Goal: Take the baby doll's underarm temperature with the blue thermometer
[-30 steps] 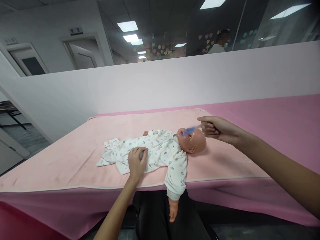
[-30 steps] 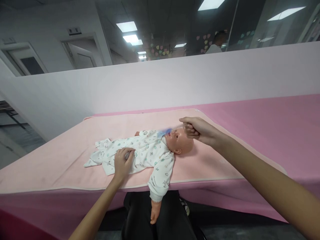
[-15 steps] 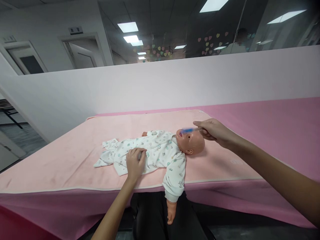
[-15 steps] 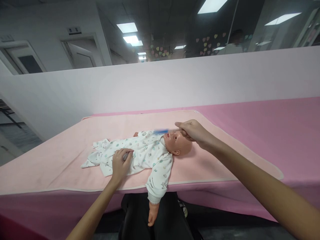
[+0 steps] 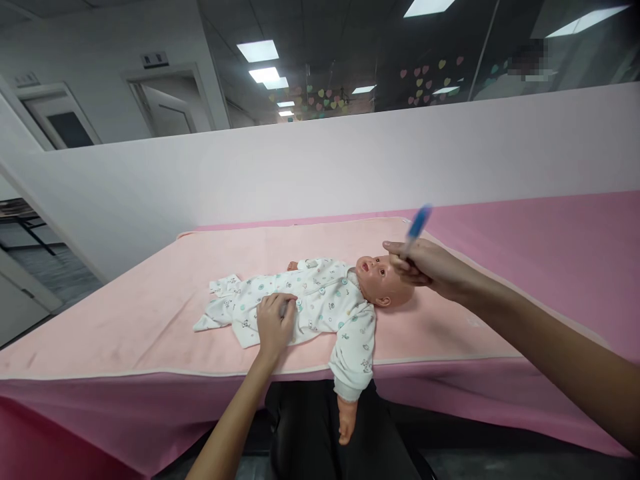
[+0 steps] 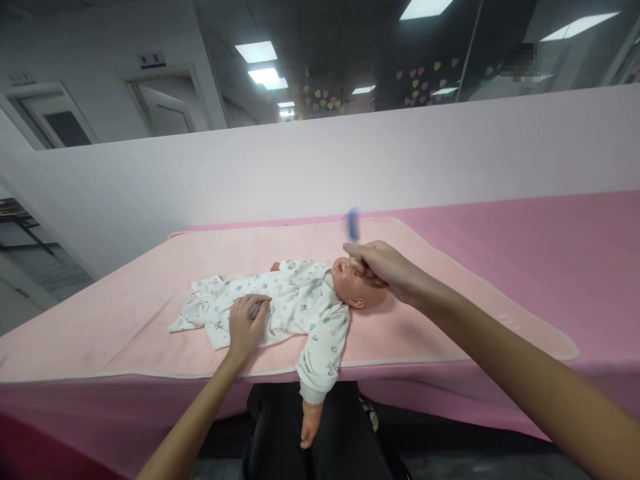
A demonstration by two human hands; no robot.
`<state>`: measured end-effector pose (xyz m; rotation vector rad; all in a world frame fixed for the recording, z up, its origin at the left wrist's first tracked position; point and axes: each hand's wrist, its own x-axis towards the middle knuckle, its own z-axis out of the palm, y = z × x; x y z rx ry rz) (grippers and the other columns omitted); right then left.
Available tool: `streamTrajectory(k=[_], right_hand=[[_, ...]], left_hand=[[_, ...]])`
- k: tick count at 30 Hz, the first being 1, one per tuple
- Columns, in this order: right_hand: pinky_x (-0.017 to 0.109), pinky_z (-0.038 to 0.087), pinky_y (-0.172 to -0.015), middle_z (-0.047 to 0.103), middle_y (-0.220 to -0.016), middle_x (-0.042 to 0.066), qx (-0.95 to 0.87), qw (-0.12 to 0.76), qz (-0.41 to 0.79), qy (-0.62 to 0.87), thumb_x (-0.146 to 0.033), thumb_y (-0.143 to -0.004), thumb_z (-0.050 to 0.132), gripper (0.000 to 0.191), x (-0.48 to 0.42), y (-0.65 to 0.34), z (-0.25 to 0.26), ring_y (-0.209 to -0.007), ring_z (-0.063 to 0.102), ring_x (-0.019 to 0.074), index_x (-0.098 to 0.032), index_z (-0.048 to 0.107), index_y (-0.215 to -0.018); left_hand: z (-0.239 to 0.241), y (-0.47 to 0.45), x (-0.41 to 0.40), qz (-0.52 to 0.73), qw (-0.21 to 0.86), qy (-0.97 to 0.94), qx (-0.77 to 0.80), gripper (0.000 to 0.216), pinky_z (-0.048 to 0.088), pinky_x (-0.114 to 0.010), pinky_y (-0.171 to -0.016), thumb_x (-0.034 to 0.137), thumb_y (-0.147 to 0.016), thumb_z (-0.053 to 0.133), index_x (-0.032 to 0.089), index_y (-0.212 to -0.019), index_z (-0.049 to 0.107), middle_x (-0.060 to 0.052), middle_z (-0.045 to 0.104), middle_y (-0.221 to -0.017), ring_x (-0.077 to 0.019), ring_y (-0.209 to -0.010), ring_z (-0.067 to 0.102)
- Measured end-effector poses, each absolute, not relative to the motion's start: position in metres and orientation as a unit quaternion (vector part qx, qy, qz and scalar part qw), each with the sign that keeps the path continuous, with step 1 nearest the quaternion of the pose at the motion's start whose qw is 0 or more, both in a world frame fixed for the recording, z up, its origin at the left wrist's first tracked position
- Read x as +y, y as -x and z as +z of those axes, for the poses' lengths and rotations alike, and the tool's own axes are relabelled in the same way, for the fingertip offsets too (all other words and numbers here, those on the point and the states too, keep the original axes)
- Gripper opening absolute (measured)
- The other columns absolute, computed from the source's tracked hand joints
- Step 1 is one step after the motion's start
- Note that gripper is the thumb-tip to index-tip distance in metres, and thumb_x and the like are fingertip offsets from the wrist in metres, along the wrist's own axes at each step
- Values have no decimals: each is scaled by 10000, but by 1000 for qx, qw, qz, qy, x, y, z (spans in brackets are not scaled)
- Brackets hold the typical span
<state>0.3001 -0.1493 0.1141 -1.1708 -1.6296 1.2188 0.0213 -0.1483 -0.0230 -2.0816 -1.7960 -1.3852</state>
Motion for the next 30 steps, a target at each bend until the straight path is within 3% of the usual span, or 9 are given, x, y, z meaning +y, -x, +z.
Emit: streamTrajectory(k=[20,30], right_hand=[[232,104,-376,206,-396,-77,-622,427,482,445,-417,-808,493,478,-154,-293,111,-362,147,37,-202,281,-438],[232,141,-378,217,-350,-67,-649,432,408,474,-375,-779,502,503,-152,-292,110,-347,171,37,-203,272,-366]], left_hand=[[-22,-22,-150,-446,35,678,-584,177,363,-339,-784,233,-825,440,234,-795,615,-2,638,-858,-187,-851,522],[-22,-21,-149,-443,34,678,-586,177,362,-345,-798,244,-827,443,233,-805,618,-8,635,-869,-193,-864,519]])
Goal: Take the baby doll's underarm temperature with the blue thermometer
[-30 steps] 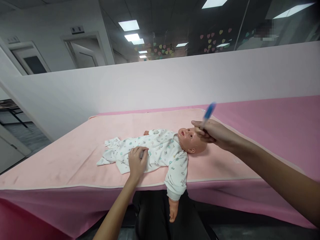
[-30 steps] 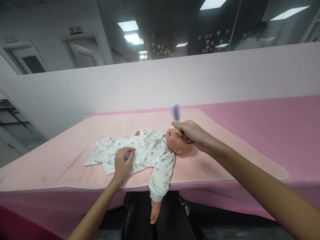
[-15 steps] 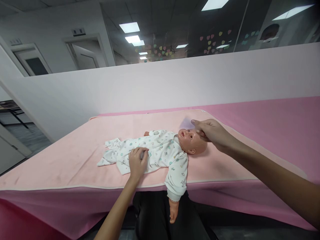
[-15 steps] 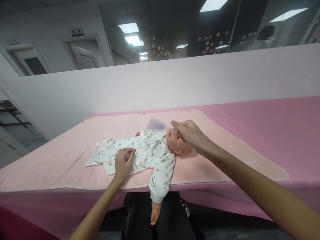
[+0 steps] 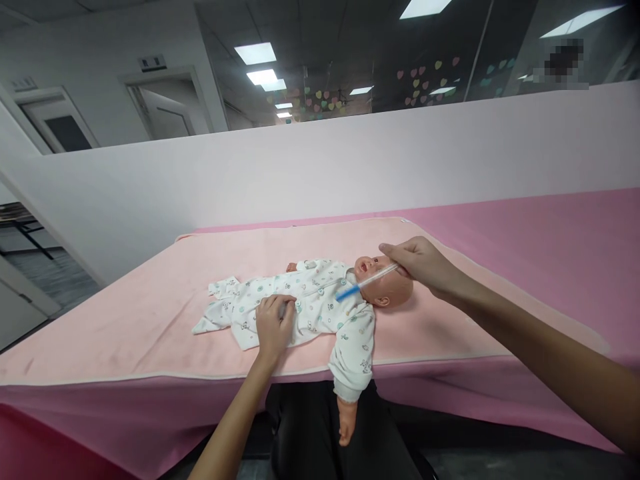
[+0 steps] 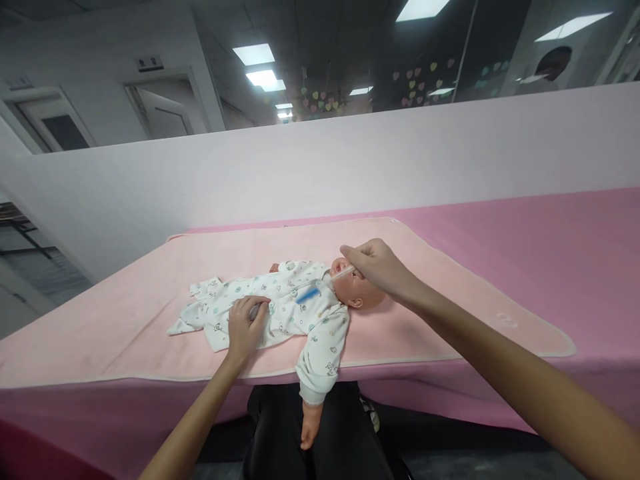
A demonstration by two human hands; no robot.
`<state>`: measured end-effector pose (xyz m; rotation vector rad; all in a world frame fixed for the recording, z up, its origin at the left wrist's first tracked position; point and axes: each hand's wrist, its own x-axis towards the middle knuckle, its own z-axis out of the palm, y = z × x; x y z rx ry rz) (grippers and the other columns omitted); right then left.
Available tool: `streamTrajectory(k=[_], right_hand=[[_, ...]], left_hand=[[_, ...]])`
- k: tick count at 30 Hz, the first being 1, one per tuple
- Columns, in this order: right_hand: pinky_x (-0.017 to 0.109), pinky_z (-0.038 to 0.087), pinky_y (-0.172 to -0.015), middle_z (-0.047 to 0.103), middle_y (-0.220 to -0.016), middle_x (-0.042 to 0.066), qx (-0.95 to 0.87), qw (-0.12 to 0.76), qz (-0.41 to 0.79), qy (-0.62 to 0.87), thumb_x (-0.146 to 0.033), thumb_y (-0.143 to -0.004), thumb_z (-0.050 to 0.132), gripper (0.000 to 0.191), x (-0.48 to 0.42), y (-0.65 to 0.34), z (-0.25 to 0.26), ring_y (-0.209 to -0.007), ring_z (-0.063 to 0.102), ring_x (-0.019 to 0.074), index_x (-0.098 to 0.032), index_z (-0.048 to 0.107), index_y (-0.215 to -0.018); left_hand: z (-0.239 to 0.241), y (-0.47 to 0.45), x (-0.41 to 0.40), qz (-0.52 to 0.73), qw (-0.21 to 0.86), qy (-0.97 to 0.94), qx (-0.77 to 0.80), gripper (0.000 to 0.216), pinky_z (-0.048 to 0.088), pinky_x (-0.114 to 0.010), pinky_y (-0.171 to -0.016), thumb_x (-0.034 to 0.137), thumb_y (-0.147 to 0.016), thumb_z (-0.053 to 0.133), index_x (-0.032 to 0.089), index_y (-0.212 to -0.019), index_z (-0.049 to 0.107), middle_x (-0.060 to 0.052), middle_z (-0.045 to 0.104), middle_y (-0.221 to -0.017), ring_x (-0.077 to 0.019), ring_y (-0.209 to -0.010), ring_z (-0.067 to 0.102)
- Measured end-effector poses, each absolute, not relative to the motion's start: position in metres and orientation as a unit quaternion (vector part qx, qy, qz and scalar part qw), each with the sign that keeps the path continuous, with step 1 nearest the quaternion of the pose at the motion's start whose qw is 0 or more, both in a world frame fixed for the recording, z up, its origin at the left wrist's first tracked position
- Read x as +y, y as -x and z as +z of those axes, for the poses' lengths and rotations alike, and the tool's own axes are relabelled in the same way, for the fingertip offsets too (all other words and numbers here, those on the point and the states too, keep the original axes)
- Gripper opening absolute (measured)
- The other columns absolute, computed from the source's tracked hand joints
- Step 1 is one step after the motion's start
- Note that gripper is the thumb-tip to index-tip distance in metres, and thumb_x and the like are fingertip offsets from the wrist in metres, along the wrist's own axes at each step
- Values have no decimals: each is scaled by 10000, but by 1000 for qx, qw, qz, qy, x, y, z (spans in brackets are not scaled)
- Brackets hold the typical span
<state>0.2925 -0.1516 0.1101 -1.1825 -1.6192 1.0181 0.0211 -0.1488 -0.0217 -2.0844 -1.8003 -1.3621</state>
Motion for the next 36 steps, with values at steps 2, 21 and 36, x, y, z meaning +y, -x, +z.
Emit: streamTrajectory(k=[2,21,36], right_hand=[[231,147,-379,217,-353,-66,-652,435,396,479,-372,-772,504,502,-151,-293,109,-350,170,36,-205,261,-366],[243,170,-393,228,-380,-55,-681,437,325,490,-417,-770,509,500,-159,-297,116,-374,186,49,-202,278,-383],[253,151,-412,198,-436,-50,-695,420,280,511,-495,-781,477,496,-163,-313,111,-409,156,64,-206,279,-430]], left_hand=[[-21,-21,-149,-442,33,678,-587,178,360,-348,-798,245,-827,441,233,-803,617,-9,634,-867,-195,-863,519],[-21,-22,-149,-442,30,676,-589,176,363,-345,-783,244,-824,441,237,-805,615,-10,635,-869,-200,-865,518],[-21,-22,-150,-441,41,677,-588,171,363,-336,-782,241,-824,441,235,-798,610,-4,634,-861,-194,-856,518]])
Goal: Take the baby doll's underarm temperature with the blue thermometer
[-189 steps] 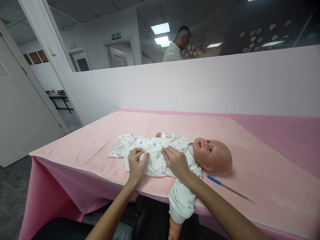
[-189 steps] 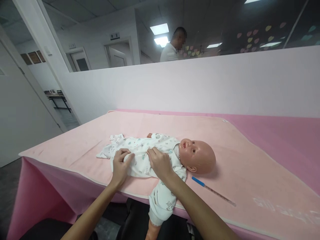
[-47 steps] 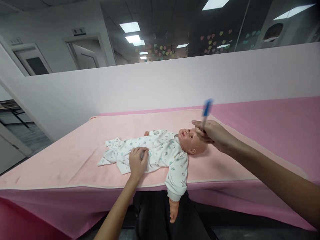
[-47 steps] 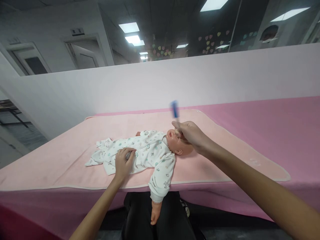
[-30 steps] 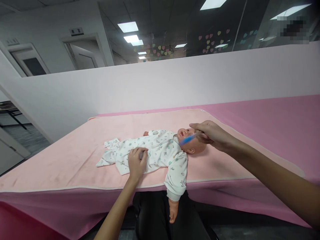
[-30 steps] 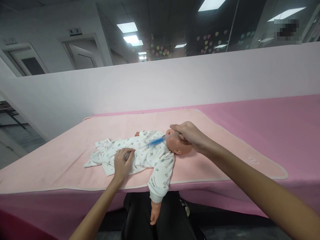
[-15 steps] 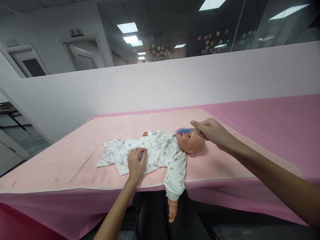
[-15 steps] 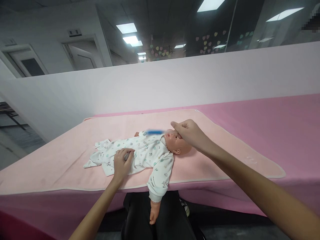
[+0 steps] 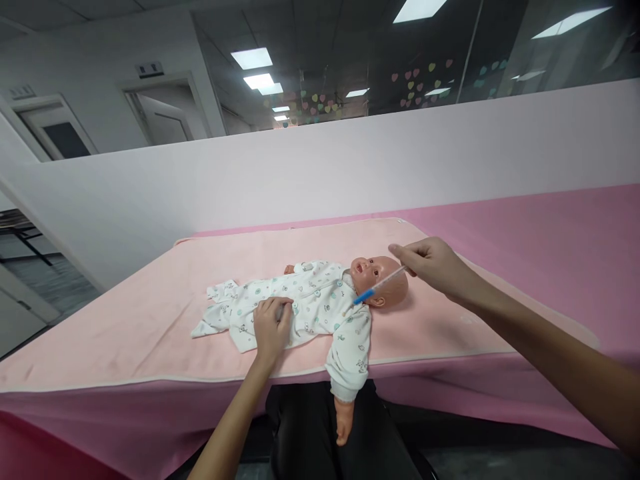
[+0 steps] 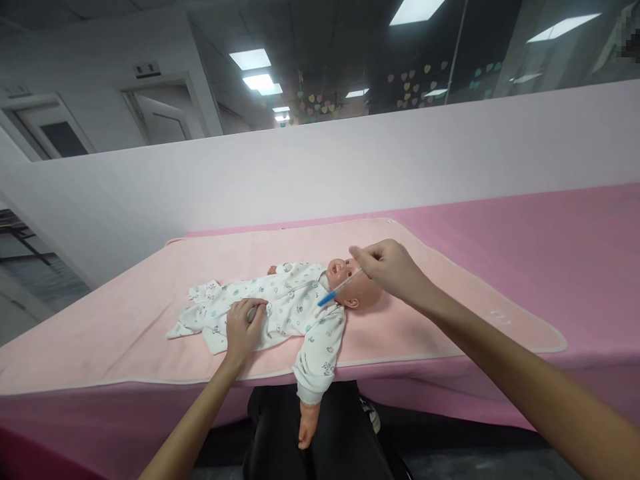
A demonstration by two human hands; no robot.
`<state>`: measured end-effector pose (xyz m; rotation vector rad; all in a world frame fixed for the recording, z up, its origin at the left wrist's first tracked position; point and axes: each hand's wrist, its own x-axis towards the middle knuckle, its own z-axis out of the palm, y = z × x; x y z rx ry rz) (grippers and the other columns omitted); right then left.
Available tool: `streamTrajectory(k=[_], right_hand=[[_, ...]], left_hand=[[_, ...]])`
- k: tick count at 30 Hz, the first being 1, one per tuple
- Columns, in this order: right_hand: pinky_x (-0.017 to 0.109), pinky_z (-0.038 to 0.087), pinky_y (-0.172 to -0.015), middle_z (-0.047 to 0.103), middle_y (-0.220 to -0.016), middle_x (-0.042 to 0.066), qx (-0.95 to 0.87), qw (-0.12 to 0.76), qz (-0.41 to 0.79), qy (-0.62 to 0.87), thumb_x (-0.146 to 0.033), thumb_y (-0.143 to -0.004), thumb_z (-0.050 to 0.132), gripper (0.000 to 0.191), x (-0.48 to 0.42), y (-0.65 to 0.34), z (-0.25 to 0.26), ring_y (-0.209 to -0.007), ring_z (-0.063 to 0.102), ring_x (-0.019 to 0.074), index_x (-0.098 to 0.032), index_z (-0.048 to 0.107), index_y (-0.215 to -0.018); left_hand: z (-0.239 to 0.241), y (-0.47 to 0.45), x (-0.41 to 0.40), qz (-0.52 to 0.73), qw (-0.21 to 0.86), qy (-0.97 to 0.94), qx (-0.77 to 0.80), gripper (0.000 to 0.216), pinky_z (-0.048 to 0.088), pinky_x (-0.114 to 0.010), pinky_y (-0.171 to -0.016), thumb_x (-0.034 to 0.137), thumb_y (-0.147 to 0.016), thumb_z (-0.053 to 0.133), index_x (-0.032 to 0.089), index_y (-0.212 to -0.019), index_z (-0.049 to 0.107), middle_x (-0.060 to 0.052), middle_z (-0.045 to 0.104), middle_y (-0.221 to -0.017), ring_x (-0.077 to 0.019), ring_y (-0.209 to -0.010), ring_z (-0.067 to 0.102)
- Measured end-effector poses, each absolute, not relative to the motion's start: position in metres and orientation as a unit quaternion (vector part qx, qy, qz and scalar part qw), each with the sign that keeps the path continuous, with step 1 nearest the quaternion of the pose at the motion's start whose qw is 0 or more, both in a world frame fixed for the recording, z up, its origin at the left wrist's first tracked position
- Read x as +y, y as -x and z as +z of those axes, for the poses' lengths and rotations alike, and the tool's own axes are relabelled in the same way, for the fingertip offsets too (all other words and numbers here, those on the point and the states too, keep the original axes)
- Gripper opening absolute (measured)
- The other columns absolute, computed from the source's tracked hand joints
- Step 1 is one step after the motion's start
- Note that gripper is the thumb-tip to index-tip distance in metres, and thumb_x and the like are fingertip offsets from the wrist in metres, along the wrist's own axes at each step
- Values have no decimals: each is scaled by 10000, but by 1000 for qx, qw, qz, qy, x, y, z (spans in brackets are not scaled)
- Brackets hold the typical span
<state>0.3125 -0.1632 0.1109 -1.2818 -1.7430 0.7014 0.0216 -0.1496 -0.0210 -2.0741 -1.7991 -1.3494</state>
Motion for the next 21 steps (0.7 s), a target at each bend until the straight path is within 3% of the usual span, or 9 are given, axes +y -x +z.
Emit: streamTrajectory(k=[3,6,10,16,21], right_hand=[[267,153,-436,210,-433,-36,-714,399,184,545,-459,-799,449,492,-163,-319,98,-424,172,78,-207,254,-424],[275,137,-460,197,-416,-29,-716,380,7,585,-365,-801,450,487,-161,-331,76,-433,164,86,-202,210,-410],[255,127,-453,345,-413,4,-719,270,-138,626,-319,-810,408,434,-156,-347,48,-404,230,92,-190,337,-402],[231,144,-448,595,-556,72,-746,51,-200,634,-184,-834,361,343,-146,-349,33,-465,494,151,-158,583,-575],[223,169,-447,624,-586,92,-743,20,-250,620,-129,-872,302,360,-148,-353,22,-518,576,190,-143,651,-784]], left_hand=[[-21,-22,-150,-441,40,678,-587,167,360,-335,-785,236,-825,445,234,-797,610,-2,633,-860,-192,-853,516],[-21,-21,-149,-441,37,678,-587,165,358,-337,-792,236,-825,448,236,-800,611,-4,634,-861,-194,-861,516],[-21,-22,-149,-442,38,677,-587,168,356,-338,-796,238,-824,448,232,-798,614,-3,635,-858,-191,-859,514],[-22,-22,-149,-438,43,675,-592,168,348,-335,-806,240,-821,451,230,-796,617,5,634,-859,-186,-863,513],[-22,-22,-147,-440,45,679,-585,162,348,-334,-797,251,-819,458,233,-796,617,4,632,-855,-188,-857,513]])
